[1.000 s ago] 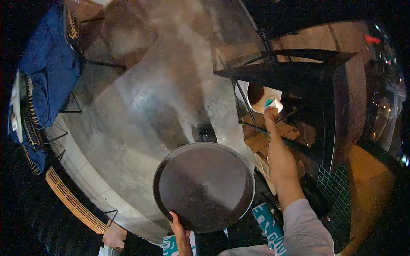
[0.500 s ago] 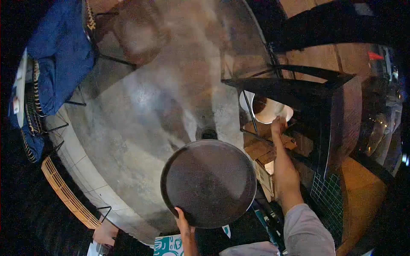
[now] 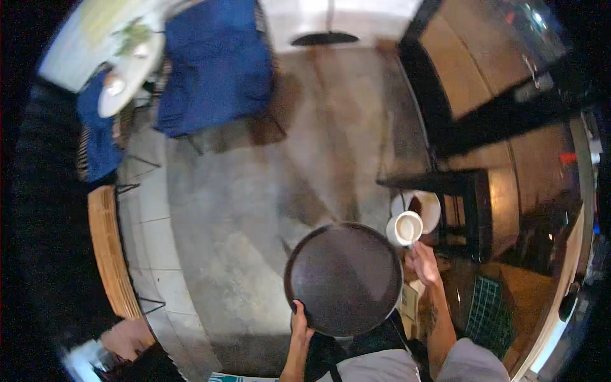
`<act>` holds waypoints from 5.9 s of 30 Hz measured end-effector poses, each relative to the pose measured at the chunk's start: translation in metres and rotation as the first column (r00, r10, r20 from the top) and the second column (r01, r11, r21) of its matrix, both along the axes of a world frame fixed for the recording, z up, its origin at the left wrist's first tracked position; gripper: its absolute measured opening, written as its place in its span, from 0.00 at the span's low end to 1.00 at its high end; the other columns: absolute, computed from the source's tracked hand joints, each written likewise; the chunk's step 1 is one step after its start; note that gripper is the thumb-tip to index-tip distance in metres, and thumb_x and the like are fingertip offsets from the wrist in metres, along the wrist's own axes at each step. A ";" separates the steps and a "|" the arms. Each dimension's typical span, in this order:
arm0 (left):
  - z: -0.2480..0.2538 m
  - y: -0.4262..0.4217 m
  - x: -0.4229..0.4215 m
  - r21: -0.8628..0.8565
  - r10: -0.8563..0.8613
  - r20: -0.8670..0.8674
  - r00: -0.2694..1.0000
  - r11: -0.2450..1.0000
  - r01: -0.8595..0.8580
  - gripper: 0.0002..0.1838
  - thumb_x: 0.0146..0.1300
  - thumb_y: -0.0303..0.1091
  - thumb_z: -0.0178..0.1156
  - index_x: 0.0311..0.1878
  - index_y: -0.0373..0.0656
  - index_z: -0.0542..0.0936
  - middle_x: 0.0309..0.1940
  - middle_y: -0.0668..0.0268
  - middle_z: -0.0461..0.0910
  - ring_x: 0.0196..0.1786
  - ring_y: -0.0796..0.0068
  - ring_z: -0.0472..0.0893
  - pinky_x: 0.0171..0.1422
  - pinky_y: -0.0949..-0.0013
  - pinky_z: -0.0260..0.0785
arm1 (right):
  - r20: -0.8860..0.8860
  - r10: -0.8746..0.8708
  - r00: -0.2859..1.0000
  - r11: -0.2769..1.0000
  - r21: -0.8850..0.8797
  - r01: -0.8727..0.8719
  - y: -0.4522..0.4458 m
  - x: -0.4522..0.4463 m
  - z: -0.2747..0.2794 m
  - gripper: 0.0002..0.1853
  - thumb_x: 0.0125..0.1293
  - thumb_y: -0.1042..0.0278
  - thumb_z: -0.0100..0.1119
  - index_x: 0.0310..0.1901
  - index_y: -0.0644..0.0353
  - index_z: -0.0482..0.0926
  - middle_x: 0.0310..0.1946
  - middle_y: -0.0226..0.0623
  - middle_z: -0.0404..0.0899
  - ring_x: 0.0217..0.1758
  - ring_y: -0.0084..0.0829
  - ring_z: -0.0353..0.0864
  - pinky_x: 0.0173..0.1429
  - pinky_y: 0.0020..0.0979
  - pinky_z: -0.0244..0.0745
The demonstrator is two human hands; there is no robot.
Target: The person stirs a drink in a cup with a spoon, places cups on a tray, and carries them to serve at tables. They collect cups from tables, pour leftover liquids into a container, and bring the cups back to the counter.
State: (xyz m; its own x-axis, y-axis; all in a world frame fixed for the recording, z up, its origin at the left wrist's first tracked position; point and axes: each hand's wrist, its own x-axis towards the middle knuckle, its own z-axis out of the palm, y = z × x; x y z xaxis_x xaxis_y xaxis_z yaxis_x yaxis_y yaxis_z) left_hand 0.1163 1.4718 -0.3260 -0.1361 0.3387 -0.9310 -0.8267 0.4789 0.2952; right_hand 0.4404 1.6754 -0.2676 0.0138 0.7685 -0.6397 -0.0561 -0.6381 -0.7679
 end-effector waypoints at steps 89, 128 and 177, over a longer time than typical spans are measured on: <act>0.326 -1.282 -0.892 0.190 0.153 -0.701 -0.696 -0.902 -0.389 0.29 0.68 0.60 0.58 0.45 0.37 0.70 0.34 0.66 0.72 0.36 0.74 0.74 0.39 0.67 0.68 | 0.361 0.154 -0.920 -0.949 0.312 -0.037 -1.509 -1.535 0.269 0.40 0.76 0.39 0.38 0.75 0.67 0.52 0.77 0.54 0.47 0.79 0.48 0.47 0.79 0.45 0.45; 0.316 -1.797 -0.568 0.284 -0.651 -0.623 -0.433 -0.704 0.651 0.30 0.74 0.55 0.52 0.45 0.29 0.80 0.37 0.60 0.82 0.38 0.73 0.80 0.42 0.65 0.74 | 0.234 -0.711 -0.663 -0.409 0.629 0.661 -2.304 -0.987 0.240 0.16 0.77 0.61 0.47 0.47 0.70 0.73 0.38 0.40 0.75 0.44 0.29 0.71 0.52 0.32 0.68; 0.135 -2.155 0.190 0.006 -0.558 -0.326 -0.763 -0.808 0.589 0.51 0.65 0.68 0.53 0.70 0.24 0.60 0.66 0.46 0.68 0.67 0.51 0.70 0.69 0.46 0.64 | 0.297 -0.757 -0.582 -0.375 0.531 0.760 -2.544 -0.267 0.100 0.13 0.77 0.62 0.49 0.56 0.61 0.72 0.30 0.31 0.75 0.24 0.20 0.75 0.29 0.23 0.70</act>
State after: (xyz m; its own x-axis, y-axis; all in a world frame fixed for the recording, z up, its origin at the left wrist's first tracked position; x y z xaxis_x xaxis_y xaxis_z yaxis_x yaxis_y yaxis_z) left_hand 0.3068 -0.6832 -0.1911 0.5516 -0.0235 -0.8338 0.8341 0.0194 0.5512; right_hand 0.1739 -0.8690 -0.1673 0.7618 -0.6408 -0.0951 -0.2287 -0.1288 -0.9649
